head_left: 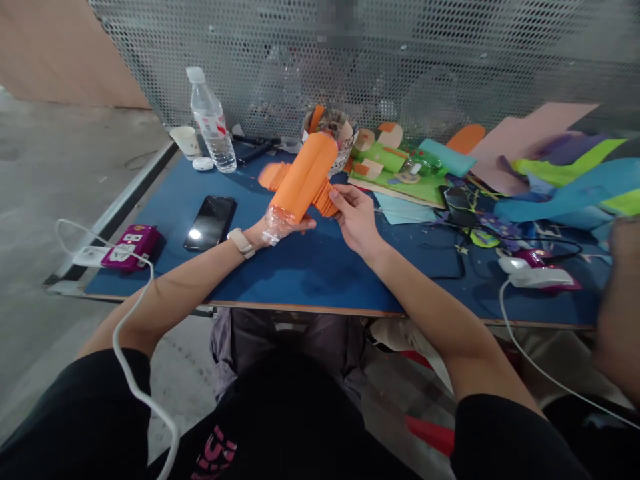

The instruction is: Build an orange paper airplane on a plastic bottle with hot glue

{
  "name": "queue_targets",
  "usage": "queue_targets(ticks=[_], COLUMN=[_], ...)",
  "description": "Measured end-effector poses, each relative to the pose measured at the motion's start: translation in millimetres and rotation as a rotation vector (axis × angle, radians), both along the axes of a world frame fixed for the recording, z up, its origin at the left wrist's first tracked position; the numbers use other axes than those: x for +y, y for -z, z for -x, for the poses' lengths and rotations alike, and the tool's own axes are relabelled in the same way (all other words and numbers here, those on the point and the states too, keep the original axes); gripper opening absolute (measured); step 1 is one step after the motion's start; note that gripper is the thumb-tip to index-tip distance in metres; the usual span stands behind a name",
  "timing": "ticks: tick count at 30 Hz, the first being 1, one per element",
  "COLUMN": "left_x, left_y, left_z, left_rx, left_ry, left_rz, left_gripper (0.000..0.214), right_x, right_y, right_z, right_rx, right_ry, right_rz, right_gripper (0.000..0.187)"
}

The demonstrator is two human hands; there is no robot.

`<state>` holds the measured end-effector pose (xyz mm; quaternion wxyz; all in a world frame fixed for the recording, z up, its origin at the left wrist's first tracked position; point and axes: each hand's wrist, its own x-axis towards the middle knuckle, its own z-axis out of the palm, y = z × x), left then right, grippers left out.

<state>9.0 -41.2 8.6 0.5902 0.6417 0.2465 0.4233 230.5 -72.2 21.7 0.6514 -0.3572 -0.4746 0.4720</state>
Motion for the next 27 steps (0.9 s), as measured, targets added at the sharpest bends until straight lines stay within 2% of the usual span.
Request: queue_targets(ticks=[2,6,9,15,20,24,27], left_x=[-5.4,-21.0,-29.6,-29.0,-31.1,-32.8,-28.0], left_y=[0.6,-5.1,-7.3,-8.9,-11.8,-10.7,-3.3], left_z=[-3.9,-11.8,-16.4,-9.2,-1.0,-3.2,-7.3], left_rx=[0.043,-0.025,-0.041,0.032,0.128,0.107,0.069], left_ry=[-0.018,-0.130,-0.192,-0.131,-0.154,-0.146,-0.200], left_rz=[-0.031,-0.098,-0.080,-0.097,-0.135,-0.100,-0.088], left_gripper=[0.063,0.067,0.065,0.060,0.056,0.052,0.058], right_x=[-6.7,-16.0,-18.7,-17.4,-16.7,-14.0,-9.5], right_y=[-4.4,-11.6,-12.5,-7.4,-4.4,-2.2,0.2], right_z=[4.9,11.7,14.1,16.0,15.0,10.6,6.0], right_rx=[0.007,-0.027,-0.063,-0.106,-0.138,-0.153,-0.205], right_ry=[0.003,-0.028,-0.060,-0.047,-0.055,-0.069,-0.023], right_rz=[0.008,0.034,0.030,0.018,0.018,-0.018,-0.046], right_gripper=[0.064,0.069,0.070,0.072,0.076,0.073,0.071])
